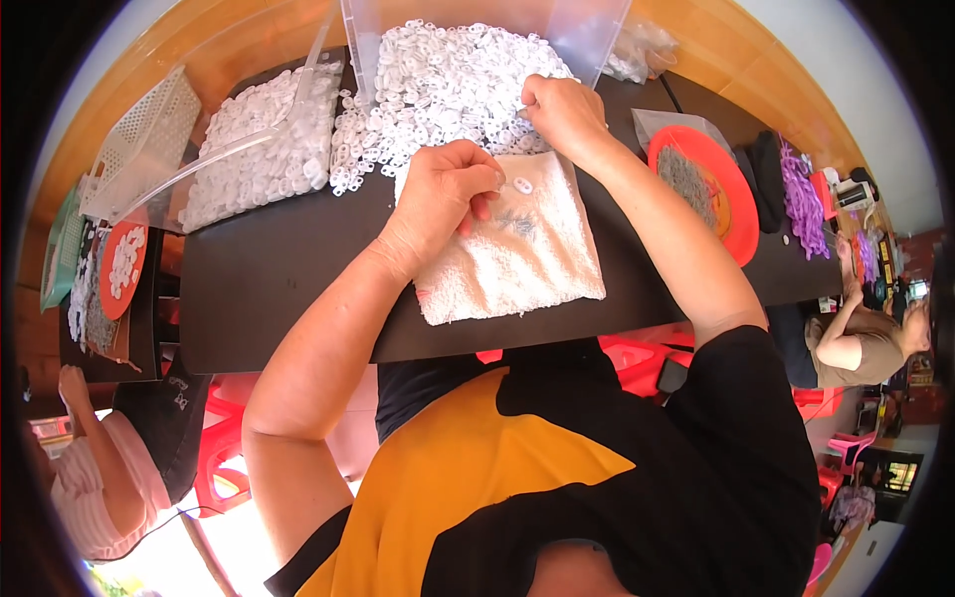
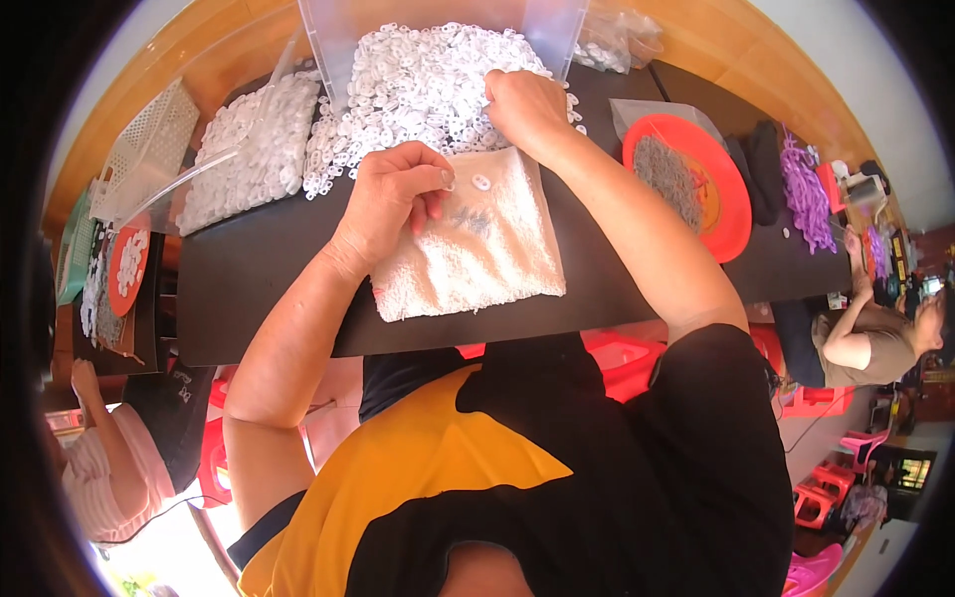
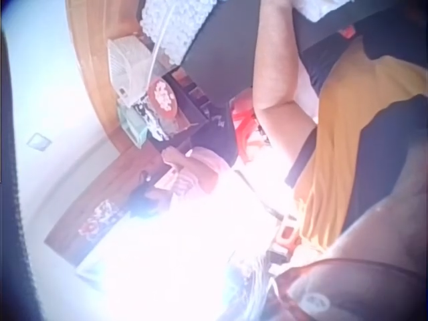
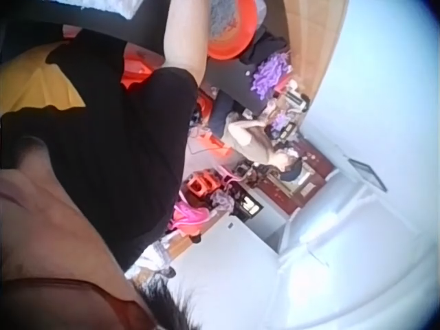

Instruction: Assembling small white plastic components at a workstation.

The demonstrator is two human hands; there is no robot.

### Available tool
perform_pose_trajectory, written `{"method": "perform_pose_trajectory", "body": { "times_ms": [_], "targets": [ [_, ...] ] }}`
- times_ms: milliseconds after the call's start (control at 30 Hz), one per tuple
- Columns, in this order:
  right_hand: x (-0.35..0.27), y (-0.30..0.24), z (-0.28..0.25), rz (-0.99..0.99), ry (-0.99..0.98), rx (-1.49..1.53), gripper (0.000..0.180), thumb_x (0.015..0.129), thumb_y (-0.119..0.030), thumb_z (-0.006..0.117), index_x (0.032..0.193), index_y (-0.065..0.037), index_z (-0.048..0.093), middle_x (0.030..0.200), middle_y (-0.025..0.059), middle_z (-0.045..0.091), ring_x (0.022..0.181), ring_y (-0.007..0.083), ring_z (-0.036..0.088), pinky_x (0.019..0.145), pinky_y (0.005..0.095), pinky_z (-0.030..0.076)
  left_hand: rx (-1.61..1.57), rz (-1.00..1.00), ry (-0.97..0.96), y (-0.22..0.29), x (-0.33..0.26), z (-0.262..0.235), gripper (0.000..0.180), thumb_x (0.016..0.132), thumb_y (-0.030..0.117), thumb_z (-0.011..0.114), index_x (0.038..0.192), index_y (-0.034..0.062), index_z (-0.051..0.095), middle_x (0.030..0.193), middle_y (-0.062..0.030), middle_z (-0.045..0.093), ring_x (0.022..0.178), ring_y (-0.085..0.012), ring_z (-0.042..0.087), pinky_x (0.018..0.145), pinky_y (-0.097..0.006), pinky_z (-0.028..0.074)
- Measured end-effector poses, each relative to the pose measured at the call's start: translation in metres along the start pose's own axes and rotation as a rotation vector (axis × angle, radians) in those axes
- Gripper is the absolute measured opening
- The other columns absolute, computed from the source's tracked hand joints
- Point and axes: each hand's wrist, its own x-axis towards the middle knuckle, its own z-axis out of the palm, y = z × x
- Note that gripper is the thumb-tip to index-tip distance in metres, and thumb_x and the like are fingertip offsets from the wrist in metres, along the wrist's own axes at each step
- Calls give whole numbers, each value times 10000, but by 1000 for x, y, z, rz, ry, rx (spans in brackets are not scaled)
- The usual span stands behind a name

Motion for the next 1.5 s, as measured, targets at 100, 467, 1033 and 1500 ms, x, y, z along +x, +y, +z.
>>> {"method": "perform_pose_trajectory", "body": {
  "times_ms": [100, 467, 1033, 1500],
  "targets": [
    [-5, 2, -1, -97, 119, -22, 133, 823, -186, 702, 896, -85, 652, 737, 74, 661, 729, 272, 654, 645, 392, 481, -122, -25, 19, 2, 1, 0, 84, 813, 57, 624, 848, -19, 635, 719, -71, 622, 556, -119, 565, 440, -232, 409],
    [-57, -45, -44, 390, -252, 1478, 183, 915, -56, 585, 1062, 48, 616, 837, 74, 633, 707, 156, 633, 619, 262, 472, -352, 112, 140, -1, -2, -1, 129, 851, -10, 636, 976, -39, 616, 825, -91, 643, 617, -161, 612, 493, -273, 464],
    [-74, -64, -48, 236, -93, 1373, 104, 896, -93, 619, 962, -18, 650, 829, 24, 641, 681, 94, 582, 608, 231, 451, -386, 137, 211, 2, -7, 5, 151, 873, -8, 616, 1011, -70, 625, 850, -120, 641, 673, -171, 615, 532, -275, 478],
    [-76, -67, -43, 197, -74, 1355, 82, 878, -50, 648, 945, -8, 669, 806, 26, 648, 682, 83, 580, 599, 223, 477, -332, 184, 270, 3, -10, 11, 110, 848, -26, 636, 952, -62, 630, 817, -109, 641, 631, -153, 603, 506, -266, 460]
  ]
}}
